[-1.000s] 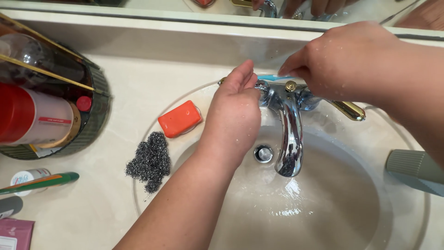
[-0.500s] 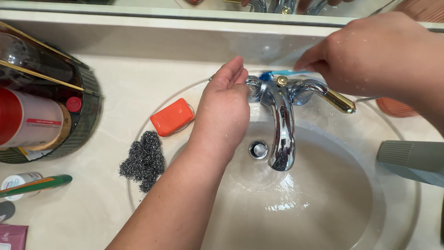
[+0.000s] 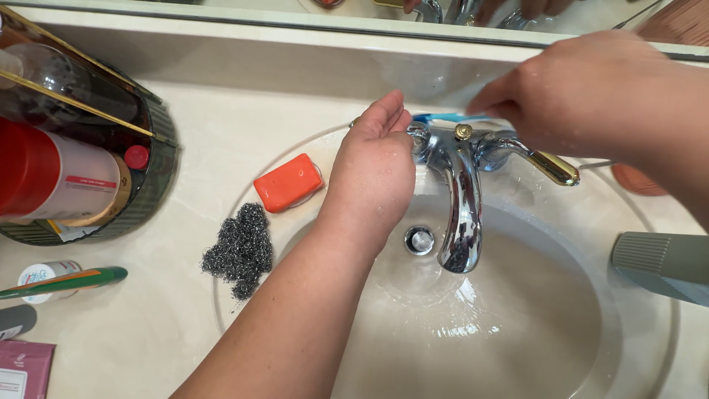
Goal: The person scrubs a bathroom sink faucet and basin using a toothbrush under running water. They rinse the toothbrush, scrub the faucet handles and spout, then rinse the basin. The person also rinses a small glass and a cotton swab under the tap.
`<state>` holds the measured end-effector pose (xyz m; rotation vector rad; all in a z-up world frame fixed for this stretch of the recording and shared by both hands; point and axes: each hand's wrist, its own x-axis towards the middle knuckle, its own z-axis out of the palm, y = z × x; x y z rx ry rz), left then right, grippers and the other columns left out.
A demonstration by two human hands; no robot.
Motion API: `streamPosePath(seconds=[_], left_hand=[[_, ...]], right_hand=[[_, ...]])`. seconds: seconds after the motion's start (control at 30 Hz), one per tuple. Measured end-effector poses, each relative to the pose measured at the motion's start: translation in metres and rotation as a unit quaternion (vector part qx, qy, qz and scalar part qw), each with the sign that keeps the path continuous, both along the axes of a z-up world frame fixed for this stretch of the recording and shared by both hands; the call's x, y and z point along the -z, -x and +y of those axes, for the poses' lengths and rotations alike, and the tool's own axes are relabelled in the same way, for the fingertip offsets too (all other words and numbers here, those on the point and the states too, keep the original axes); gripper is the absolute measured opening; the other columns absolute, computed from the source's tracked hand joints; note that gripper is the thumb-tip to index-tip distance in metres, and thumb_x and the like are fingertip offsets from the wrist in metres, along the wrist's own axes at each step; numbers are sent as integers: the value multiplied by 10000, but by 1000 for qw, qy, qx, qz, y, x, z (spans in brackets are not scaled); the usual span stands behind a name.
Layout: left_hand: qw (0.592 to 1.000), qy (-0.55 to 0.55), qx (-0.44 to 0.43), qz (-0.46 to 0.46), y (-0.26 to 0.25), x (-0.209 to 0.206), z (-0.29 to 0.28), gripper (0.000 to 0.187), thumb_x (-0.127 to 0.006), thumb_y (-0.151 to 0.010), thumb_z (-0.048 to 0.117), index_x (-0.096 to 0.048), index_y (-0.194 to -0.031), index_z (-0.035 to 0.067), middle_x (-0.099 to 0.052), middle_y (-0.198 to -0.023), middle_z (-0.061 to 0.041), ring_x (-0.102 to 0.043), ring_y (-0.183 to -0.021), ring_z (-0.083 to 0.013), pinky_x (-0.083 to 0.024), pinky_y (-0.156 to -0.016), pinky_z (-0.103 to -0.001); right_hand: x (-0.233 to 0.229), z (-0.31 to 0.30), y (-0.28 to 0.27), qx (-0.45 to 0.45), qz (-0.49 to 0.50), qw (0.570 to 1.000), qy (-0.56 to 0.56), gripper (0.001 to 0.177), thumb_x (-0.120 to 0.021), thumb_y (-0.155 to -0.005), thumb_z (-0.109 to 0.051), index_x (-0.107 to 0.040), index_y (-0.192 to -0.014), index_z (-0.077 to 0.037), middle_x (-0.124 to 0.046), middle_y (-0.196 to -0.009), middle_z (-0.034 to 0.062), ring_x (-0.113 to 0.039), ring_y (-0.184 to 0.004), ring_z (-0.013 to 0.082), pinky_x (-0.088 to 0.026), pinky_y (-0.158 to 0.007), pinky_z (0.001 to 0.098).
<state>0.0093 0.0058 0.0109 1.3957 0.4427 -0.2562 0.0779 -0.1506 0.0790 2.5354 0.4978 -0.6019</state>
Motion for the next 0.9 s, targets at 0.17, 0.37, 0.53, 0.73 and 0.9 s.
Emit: streamPosePath(seconds=[0.17,0.37,0.53,0.73,0.9], left_hand=[[1000,-12,9,-6,2,-3,2,630,-391,-885,-4,-391,-1512,55,-498,-1533,-147,-446,-1454,-180,-337,-1154,-289],[1000,-27,10,-8,2,-5,1,619,-395,-891,7,-394,-1508,58,-506,-1527,-127,-449,-1447,-171,-338,-1145,-282],[1000,-22,14,-5,2,-6,1,653,-403,-859,-13,-386,-1507,60,-496,-1531,-126,-444,-1449,-170,-344,-1144,-289],[1000,-13,6,-22,3,0,3,683,-398,-844,-40,-377,-1522,42,-485,-1539,-158,-431,-1467,-189,-325,-1163,-294],[1000,-11,7,-17,1,1,1,658,-396,-865,-21,-377,-1520,49,-492,-1539,-147,-439,-1464,-184,-332,-1159,-293]], right_hand=[[9,-38,7,-59,-92,994,-11,321,-536,-1031,-405,-708,-1282,-506,-741,-816,-21,-728,-754,209,-568,-653,360],[25,-70,25,-146,-223,913,-309,297,-739,-915,-175,-801,-1165,-323,-619,-799,39,-643,-687,232,-518,-607,387],[39,-73,35,-94,-240,905,-338,307,-767,-915,-180,-803,-1197,-298,-601,-777,105,-618,-662,297,-509,-602,427],[61,-63,27,-43,-155,931,-329,334,-697,-967,-280,-758,-1289,-342,-687,-824,108,-649,-733,341,-531,-678,463],[24,-41,15,212,1,965,-153,333,-577,-1034,-383,-689,-1336,-466,-771,-857,107,-716,-723,316,-574,-717,418]])
